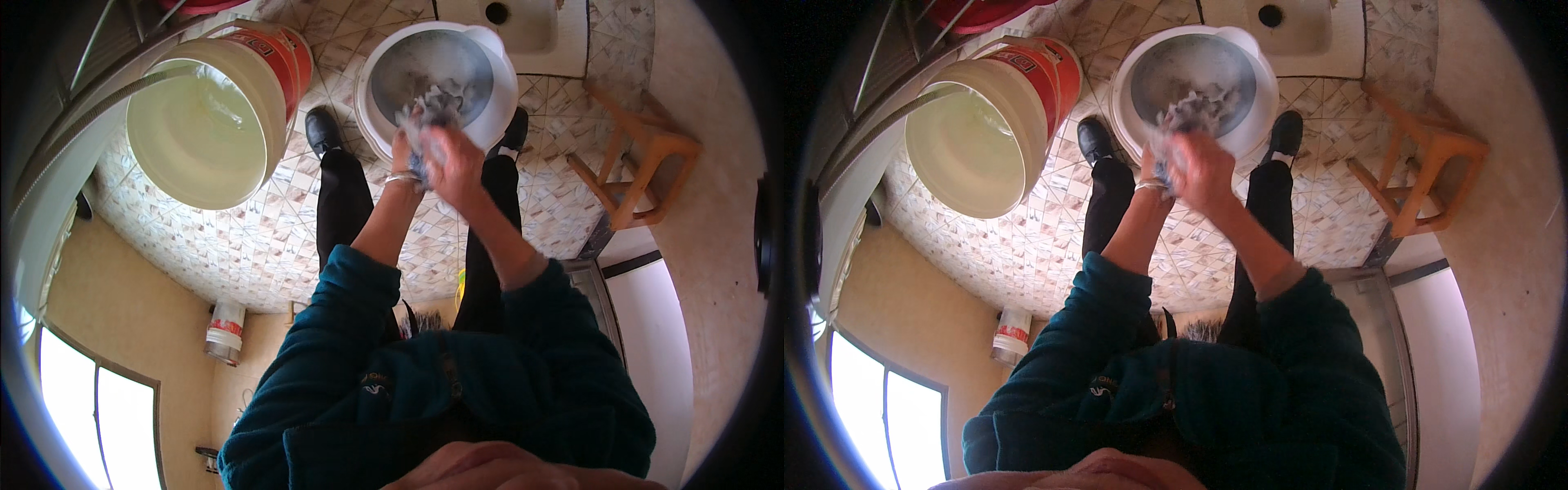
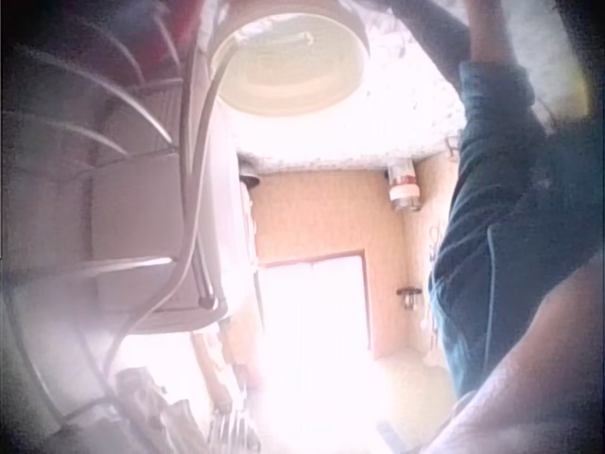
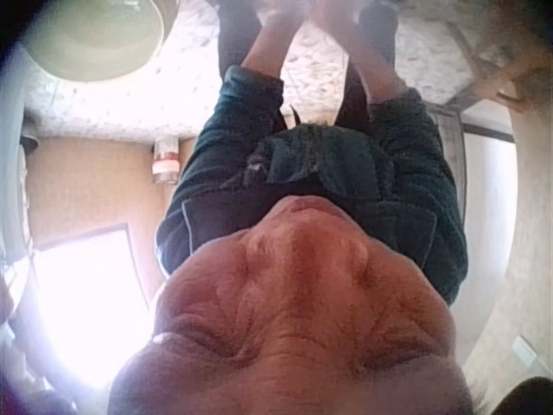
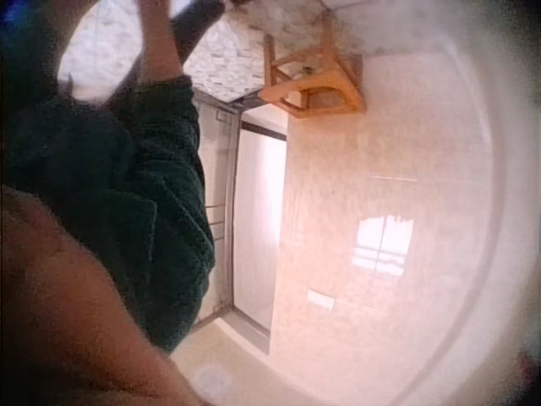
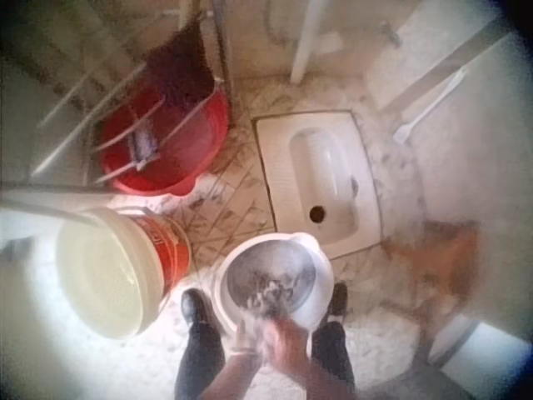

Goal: The person washes a small cloth by hand in a white bucket, repeatedly submerging, scrubbing, and wringing it. They transfer water between buckets, then carry the bucket and cloth into a bedroom and place the cloth on the bed.

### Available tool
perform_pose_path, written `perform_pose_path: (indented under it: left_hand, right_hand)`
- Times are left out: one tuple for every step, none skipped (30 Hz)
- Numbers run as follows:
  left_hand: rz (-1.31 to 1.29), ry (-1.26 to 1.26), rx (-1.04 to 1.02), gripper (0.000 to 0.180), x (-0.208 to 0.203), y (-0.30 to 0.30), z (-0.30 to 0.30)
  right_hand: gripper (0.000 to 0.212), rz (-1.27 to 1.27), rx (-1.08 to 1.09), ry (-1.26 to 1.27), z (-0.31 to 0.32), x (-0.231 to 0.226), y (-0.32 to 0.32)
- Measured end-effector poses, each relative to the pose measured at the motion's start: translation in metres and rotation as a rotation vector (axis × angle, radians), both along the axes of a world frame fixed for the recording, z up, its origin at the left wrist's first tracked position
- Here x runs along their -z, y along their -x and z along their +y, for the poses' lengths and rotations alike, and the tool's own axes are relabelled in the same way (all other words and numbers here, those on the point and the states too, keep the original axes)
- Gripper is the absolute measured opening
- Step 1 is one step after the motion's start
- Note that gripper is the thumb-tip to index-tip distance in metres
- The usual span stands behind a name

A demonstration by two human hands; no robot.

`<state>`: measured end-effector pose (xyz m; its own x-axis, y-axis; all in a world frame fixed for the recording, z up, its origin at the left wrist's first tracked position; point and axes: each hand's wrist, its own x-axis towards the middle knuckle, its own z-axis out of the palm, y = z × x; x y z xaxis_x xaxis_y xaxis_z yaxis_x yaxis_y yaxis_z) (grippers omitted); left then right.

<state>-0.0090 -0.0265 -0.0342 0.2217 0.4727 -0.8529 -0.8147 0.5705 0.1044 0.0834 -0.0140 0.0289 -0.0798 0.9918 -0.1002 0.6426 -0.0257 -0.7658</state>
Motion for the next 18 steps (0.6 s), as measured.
perform_pose_path:
  left_hand:
    - [0.048, 0.008, 0.024, 0.03, -0.002, -0.002, -0.002]
    - [0.108, 0.02, 0.067, 0.029, -0.003, -0.007, -0.002]
    - [0.192, 0.061, 0.12, 0.03, -0.004, -0.011, -0.002]
    - [0.181, 0.068, 0.029, 0.024, -0.005, -0.018, -0.001]
    - [0.425, -0.038, 0.197, 0.02, -0.006, -0.017, -0.001]
    - [0.656, -0.142, 0.371, 0.017, -0.007, -0.017, 0.0]
    - [0.664, -0.072, 0.274, 0.015, -0.008, -0.015, 0.002]
    - [0.688, -0.035, 0.155, 0.014, -0.008, -0.01, 0.003]
    - [0.687, 0.071, 0.079, 0.014, -0.009, -0.006, 0.004]
    - [0.757, 0.088, -0.035, 0.015, -0.008, 0.003, 0.006]
    - [0.763, 0.042, -0.105, 0.016, -0.008, 0.013, 0.007]
    - [0.753, 0.029, -0.163, 0.017, -0.007, 0.02, 0.008]
    - [0.738, 0.017, -0.235, 0.019, -0.008, 0.022, 0.008]
    - [0.755, 0.068, -0.191, 0.02, -0.008, 0.024, 0.009]
    - [0.785, 0.044, -0.172, 0.021, -0.009, 0.026, 0.01]
    - [0.788, 0.086, -0.131, 0.022, -0.009, 0.025, 0.012]
    - [0.77, 0.069, -0.153, 0.022, -0.009, 0.024, 0.012]
    - [0.8, 0.008, -0.115, 0.022, -0.009, 0.022, 0.013]
  right_hand:
    - [0.025, -0.04, 0.04, 0.011, 0.008, 0.015, -0.003]
    - [0.021, -0.08, 0.075, 0.015, 0.018, 0.03, -0.008]
    - [0.015, -0.188, 0.062, 0.072, 0.031, 0.044, -0.017]
    - [0.01, -0.311, 0.048, 0.159, 0.042, 0.055, -0.026]
    - [0.008, -0.31, 0.026, 0.093, 0.051, 0.063, -0.033]
    - [0.007, -0.321, 0.005, 0.053, 0.058, 0.07, -0.041]
    - [0.007, -0.357, 0.005, -0.005, 0.063, 0.075, -0.047]
    - [0.006, -0.376, 0.059, -0.095, 0.066, 0.078, -0.055]
    - [0.006, -0.369, 0.128, -0.045, 0.065, 0.079, -0.06]
    - [0.007, -0.361, 0.212, 0.005, 0.064, 0.078, -0.065]
    - [0.008, -0.369, 0.267, 0.04, 0.06, 0.076, -0.068]
    - [0.01, -0.376, 0.318, 0.068, 0.055, 0.072, -0.072]
    - [0.011, -0.385, 0.376, 0.122, 0.051, 0.067, -0.074]
    - [0.012, -0.368, 0.383, 0.123, 0.048, 0.061, -0.077]
    - [0.012, -0.355, 0.405, 0.146, 0.047, 0.055, -0.079]
    - [0.013, -0.353, 0.466, 0.216, 0.046, 0.049, -0.08]
    - [0.017, -0.34, 0.432, 0.223, 0.046, 0.044, -0.08]
    - [0.019, -0.413, 0.334, 0.094, 0.047, 0.04, -0.08]
